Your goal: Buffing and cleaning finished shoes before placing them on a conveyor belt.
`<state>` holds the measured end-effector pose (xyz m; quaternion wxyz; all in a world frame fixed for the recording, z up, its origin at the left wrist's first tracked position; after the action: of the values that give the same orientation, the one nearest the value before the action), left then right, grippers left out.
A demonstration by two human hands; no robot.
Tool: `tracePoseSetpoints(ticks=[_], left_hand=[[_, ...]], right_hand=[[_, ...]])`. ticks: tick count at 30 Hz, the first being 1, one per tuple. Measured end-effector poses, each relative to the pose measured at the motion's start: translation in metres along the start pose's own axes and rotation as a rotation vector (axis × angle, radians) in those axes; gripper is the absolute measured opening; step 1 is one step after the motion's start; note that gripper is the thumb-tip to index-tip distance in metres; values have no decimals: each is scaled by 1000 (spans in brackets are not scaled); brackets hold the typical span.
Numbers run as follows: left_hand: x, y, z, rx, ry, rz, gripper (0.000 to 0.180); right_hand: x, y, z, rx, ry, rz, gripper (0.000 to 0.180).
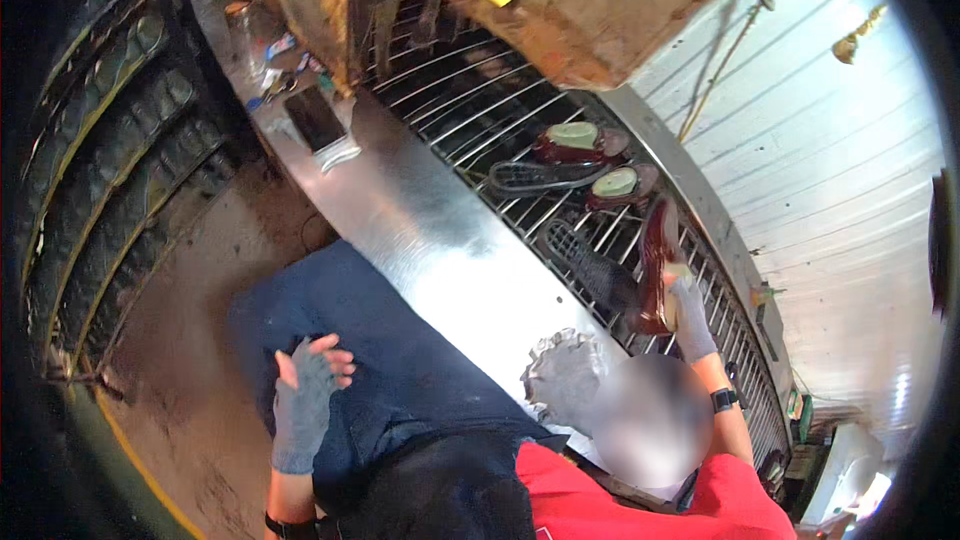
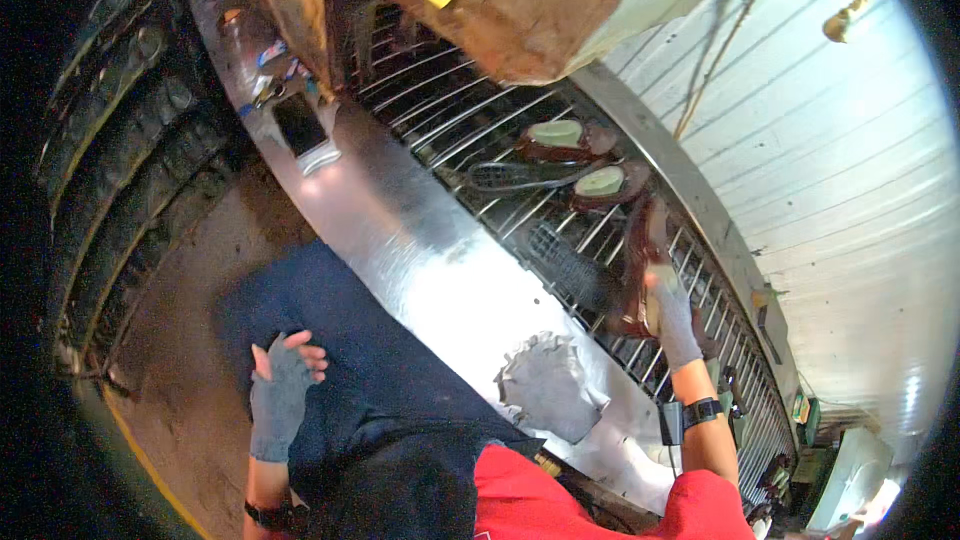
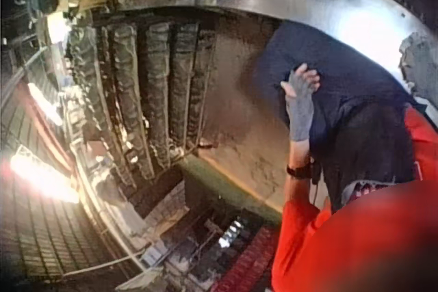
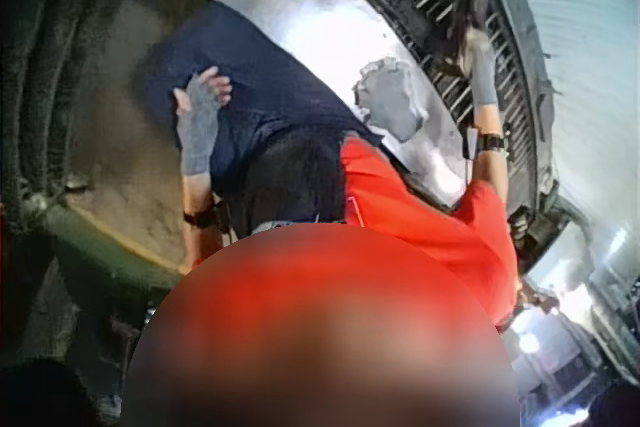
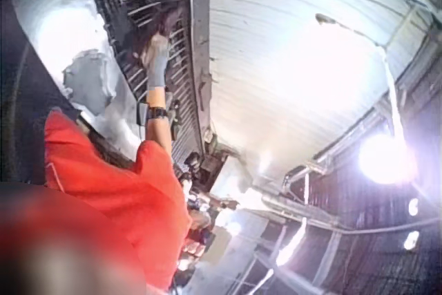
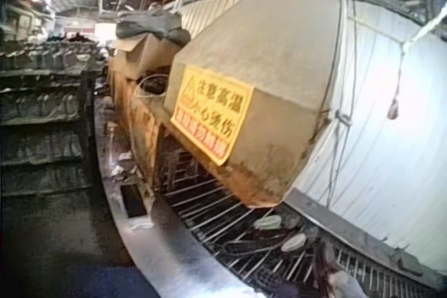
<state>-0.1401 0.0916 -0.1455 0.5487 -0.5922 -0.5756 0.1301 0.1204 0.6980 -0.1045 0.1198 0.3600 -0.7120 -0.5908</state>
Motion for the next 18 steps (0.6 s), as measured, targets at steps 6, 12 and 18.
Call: tracePoseSetpoints(ticks=[6, 12, 18], left_hand=[[-8, 5, -2, -14, -94, -77, 77], [-1, 4, 10, -39, -46, -96, 71], [9, 8, 10, -129, -67, -114, 64]], right_hand=[[-55, 0, -8, 153, -125, -1548, 70], [129, 34, 9, -665, 20, -1026, 84], [207, 100, 5, -654, 306, -949, 74]])
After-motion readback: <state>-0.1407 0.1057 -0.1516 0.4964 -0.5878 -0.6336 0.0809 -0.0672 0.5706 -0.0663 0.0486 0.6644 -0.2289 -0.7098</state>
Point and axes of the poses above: each hand's wrist, its own z-axis towards the middle knuckle, its own x-axis out of the palm, y = z × x, the point moved 9 cm from there along z, towards the middle knuckle, and after that the axes turned 3 degrees about -z, right-handed, at the moved point
